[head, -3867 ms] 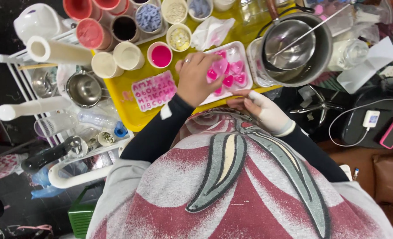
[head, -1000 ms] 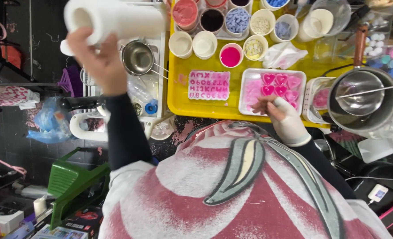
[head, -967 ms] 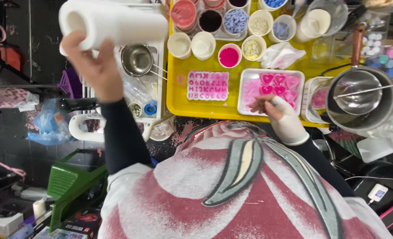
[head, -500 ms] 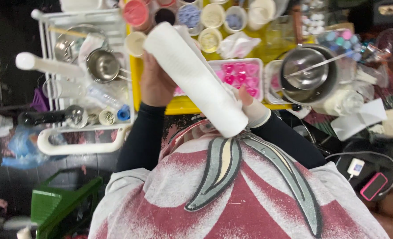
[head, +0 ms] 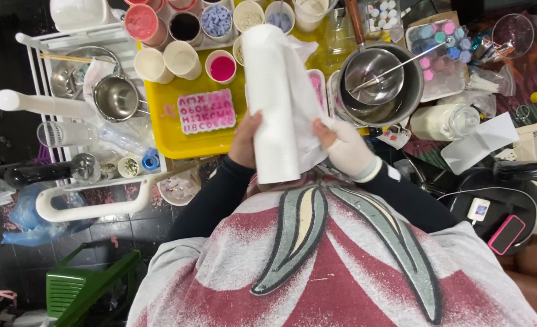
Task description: Cleaning heart-shaped wax melts with paper towel and pouring pink liquid into molds.
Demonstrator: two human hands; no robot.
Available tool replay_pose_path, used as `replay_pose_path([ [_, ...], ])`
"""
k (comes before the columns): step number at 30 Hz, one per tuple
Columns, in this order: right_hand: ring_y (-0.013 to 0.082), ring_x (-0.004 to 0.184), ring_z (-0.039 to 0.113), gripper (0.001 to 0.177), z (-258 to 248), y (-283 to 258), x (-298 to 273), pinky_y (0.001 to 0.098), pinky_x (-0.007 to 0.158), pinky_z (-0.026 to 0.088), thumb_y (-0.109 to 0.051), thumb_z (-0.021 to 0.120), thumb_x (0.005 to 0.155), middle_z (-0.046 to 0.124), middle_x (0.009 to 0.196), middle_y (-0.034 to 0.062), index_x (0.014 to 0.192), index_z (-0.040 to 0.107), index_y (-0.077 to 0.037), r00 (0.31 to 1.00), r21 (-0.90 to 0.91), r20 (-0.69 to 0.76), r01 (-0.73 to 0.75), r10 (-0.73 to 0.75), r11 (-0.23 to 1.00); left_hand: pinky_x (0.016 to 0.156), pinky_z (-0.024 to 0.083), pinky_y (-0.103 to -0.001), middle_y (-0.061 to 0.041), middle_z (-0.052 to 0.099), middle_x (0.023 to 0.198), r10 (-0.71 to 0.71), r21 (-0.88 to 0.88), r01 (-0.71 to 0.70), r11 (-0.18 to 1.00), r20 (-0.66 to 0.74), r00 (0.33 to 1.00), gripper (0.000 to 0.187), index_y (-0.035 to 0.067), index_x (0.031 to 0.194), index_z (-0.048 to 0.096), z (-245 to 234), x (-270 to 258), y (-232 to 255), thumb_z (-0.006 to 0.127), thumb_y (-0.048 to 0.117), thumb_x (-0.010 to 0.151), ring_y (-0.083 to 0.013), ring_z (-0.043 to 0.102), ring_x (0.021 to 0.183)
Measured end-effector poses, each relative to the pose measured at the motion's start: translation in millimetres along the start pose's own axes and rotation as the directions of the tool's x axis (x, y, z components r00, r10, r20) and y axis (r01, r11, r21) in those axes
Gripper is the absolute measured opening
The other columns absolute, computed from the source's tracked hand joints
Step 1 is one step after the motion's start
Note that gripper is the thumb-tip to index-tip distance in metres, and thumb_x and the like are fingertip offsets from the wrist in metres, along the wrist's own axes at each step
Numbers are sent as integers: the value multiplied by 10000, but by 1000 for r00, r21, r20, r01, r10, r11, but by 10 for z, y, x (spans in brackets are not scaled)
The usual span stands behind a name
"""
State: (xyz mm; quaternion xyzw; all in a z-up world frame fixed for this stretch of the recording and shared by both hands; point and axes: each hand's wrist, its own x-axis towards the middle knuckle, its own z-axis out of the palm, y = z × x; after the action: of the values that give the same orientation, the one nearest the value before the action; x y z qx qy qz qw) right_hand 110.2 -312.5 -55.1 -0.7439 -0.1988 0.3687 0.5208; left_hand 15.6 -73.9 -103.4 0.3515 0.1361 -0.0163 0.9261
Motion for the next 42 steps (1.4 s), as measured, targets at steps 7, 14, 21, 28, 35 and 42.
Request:
replay_pose_path([
  [7, 140, 1147, 640, 430, -363, -866, -240, 289, 1031, 501, -320, 530, 1011, 678, 1225, 21, 1303, 558, -5, 995, 614, 49, 35, -83, 789, 1066, 546, -482, -205, 569, 1427, 144, -237, -130, 963, 44, 989, 827, 25, 1548, 402, -175, -57, 95, 653, 577, 985, -320, 622, 1266],
  [14, 117, 1070, 600, 267, -781, 113, -423, 286, 984, 472, -223, 607, 1096, 633, 1133, -7, 1242, 606, 1, 996, 657, -70, 86, -53, 749, 1154, 509, -478, -173, 535, 1499, 242, -167, -205, 964, 245, 939, 898, 85, 1576, 355, 187, -70, 501, 655, 628, 926, -285, 595, 1367],
  [21, 72, 931, 531, 165, -678, -118, -526, 244, 903, 434, -167, 656, 1103, 596, 903, -53, 959, 631, -92, 991, 510, -37, 132, -131, 850, 1076, 549, -444, -221, 593, 1354, -2, -96, 6, 995, 42, 999, 720, -36, 1527, 389, -192, 106, 616, 633, 351, 971, -306, 643, 1217],
  [28, 74, 916, 657, 323, -460, -773, -366, 270, 841, 523, -249, 638, 972, 743, 1023, -35, 1227, 710, -65, 999, -139, 49, -7, 14, 990, 1054, 545, -406, -186, 620, 1386, 22, -50, -13, 999, 173, 985, 785, -48, 1527, 411, -520, -216, 1183, 732, 314, 909, -281, 644, 1222],
  [35, 170, 640, 708, 367, -240, -1669, -216, 300, 682, 540, -389, 889, 747, 762, 725, 54, 918, 785, -81, 935, -635, 222, -76, 276, 769, 1149, 468, -352, -115, 578, 1450, 6, 431, -101, 897, 217, 976, 1039, -28, 1573, 390, -1051, -544, 1375, 911, 250, 719, -209, 583, 1331],
  [42, 374, 810, 511, 510, -35, -1416, -129, 442, 731, 393, -220, 935, 825, 644, 949, 254, 1093, 621, 78, 884, -162, -460, 1, -77, 987, 1199, 412, -342, -108, 549, 1490, 86, 407, -141, 902, 152, 985, 1073, -11, 1590, 336, -702, -544, 1463, 843, 320, 704, -214, 542, 1390],
])
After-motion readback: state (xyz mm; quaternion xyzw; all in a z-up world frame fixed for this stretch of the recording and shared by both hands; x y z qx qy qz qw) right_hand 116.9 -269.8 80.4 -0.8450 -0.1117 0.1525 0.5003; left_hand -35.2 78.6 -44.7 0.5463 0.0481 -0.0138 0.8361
